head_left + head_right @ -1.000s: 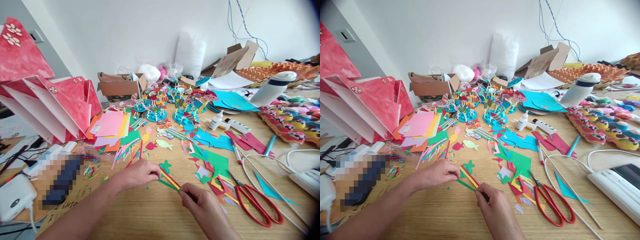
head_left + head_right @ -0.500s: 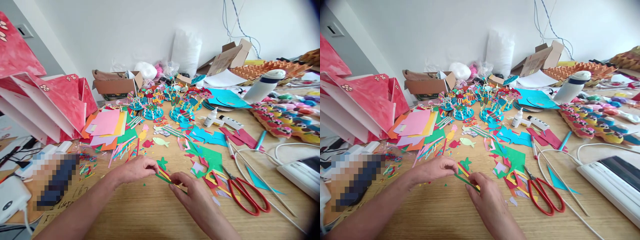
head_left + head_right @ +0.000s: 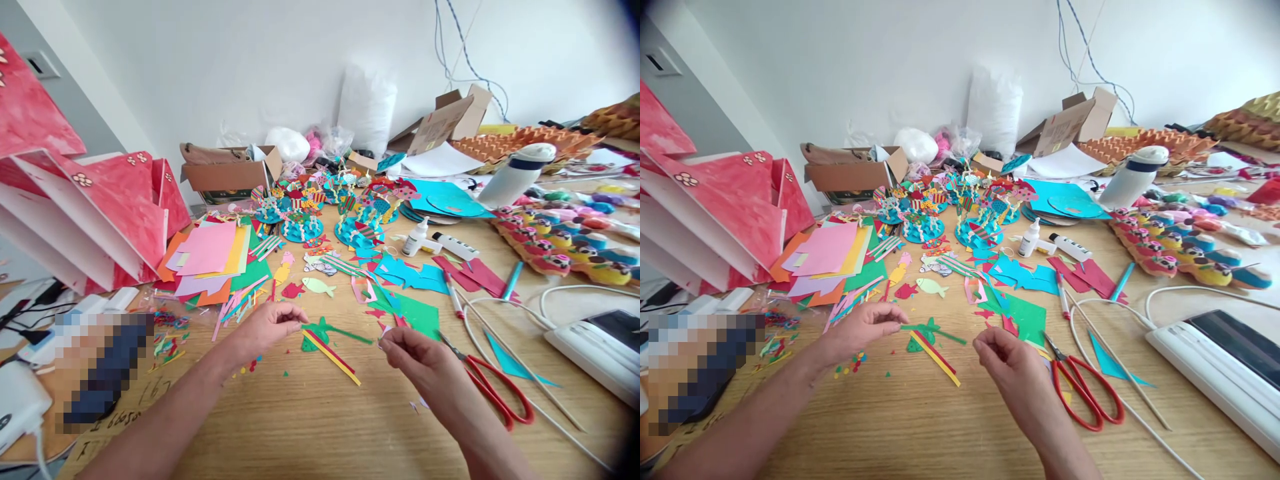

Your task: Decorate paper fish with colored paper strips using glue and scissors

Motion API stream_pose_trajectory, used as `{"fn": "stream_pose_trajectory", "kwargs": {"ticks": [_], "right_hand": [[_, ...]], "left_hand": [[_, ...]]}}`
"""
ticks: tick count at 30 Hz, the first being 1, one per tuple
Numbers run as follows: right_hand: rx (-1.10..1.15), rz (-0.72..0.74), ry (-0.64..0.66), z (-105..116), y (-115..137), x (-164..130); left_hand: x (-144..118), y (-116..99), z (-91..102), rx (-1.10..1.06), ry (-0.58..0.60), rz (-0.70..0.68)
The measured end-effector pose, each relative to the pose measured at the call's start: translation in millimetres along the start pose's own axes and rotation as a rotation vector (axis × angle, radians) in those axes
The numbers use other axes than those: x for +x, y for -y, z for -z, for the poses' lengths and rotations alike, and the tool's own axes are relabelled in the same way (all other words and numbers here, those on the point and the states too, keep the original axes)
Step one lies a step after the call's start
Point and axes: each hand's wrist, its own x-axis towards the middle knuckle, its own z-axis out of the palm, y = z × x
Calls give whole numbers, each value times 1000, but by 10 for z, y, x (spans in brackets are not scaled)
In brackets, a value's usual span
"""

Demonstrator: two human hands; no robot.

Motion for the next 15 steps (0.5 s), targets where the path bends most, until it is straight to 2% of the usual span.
{"fn": "stream_pose_trajectory", "kwargs": {"ticks": [3,7,10,15], "right_hand": [[70,-33,-3,-55,-1,-6],[300,-49,67,-289,125,14],[497,-48,75,-447,234,67],[717,-40,-53,-537,295,147]], "left_hand": [[0,-44,-28,-141,-127,-12],[-11,-140,-157,-320,-226,-76],[0,-162,-304,-370,-239,-125],[4,-134,-504,-359,-178,-144]]}}
